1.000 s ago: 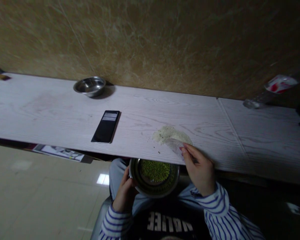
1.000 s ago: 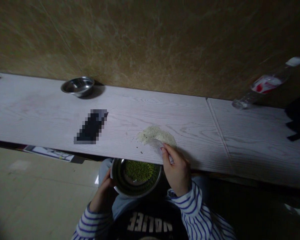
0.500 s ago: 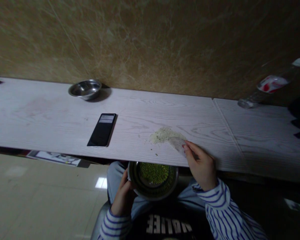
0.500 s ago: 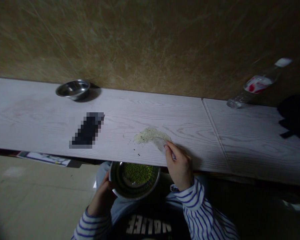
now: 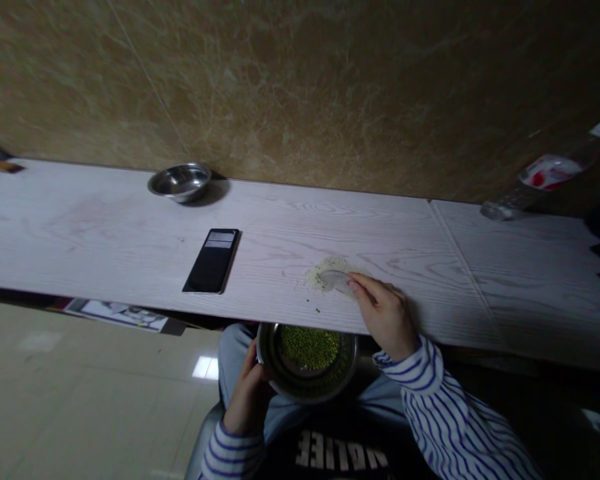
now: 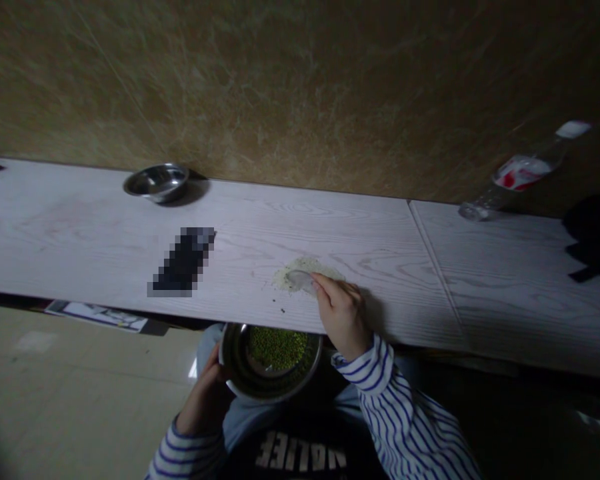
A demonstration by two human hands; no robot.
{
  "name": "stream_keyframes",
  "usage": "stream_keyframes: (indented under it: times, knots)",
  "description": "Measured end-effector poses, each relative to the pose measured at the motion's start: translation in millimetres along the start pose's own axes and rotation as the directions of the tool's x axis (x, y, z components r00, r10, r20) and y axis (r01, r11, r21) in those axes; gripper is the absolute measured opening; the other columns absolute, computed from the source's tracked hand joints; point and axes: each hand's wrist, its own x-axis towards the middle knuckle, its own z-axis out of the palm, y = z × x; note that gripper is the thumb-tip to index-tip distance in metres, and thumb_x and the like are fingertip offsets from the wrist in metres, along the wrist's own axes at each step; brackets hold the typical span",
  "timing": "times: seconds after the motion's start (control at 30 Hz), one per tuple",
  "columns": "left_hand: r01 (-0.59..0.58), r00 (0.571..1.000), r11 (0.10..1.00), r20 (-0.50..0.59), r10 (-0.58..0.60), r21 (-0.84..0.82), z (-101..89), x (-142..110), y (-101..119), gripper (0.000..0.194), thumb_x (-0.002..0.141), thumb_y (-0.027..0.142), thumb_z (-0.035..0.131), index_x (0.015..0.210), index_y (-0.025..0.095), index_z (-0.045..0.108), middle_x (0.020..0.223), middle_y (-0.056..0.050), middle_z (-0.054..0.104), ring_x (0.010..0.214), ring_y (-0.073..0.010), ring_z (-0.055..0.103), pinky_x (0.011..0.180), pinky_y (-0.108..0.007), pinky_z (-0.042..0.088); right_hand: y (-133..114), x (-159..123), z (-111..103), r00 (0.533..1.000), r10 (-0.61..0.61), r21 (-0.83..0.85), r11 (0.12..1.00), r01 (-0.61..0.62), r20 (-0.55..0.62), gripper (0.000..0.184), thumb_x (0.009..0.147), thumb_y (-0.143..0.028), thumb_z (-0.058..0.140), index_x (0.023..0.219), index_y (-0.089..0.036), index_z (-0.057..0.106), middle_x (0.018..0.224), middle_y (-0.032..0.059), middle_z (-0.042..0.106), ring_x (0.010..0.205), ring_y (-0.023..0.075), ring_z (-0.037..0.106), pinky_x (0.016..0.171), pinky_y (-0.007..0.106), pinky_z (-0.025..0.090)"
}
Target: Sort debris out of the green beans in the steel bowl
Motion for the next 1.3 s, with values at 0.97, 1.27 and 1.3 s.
stream_keyframes:
  times: [0.97, 1.27, 1.3]
  knots:
    - [-0.011, 1.0, 1.0, 0.012, 0.011, 0.003, -0.3, -2.1, -0.8, 0.065, 0.059, 0.016, 0.067, 0.123, 0.025, 0.061, 0.09, -0.002, 0.072, 0.066, -0.0185, 0.058, 0.055, -0.028, 0.045, 12.1, 0.7, 2.7, 0.948, 0.235, 0.356, 0.885, -0.301, 0.217, 0.027, 0.087, -0.031, 0.059, 0.106, -0.019, 0.075, 0.094, 0.008, 0.078, 0.081, 0.0203, 0.075, 0.074, 0.032, 0.061]
    - [-0.012, 1.0, 1.0, 0.006, 0.012, -0.005, 1.5, -4.1, 0.9, 0.068, 0.06, 0.018, 0.07, 0.126, 0.024, 0.058, 0.09, -0.002, 0.072, 0.067, -0.0201, 0.059, 0.058, -0.03, 0.049, 10.9, -6.8, 3.1, 0.944, 0.231, 0.31, 0.903, -0.299, 0.237, 0.027, 0.087, -0.034, 0.06, 0.104, -0.019, 0.075, 0.098, 0.0091, 0.078, 0.088, 0.0228, 0.074, 0.082, 0.038, 0.06]
    - [-0.007, 1.0, 1.0, 0.012, 0.007, -0.004, 1.1, -3.8, 0.7, 0.068, 0.06, 0.017, 0.069, 0.127, 0.023, 0.057, 0.089, -0.003, 0.072, 0.066, -0.0196, 0.059, 0.056, -0.03, 0.048, 11.0, -7.5, 2.5, 0.942, 0.229, 0.315, 0.9, -0.301, 0.246, 0.028, 0.087, -0.034, 0.06, 0.104, -0.019, 0.075, 0.098, 0.0093, 0.078, 0.089, 0.023, 0.074, 0.083, 0.038, 0.06]
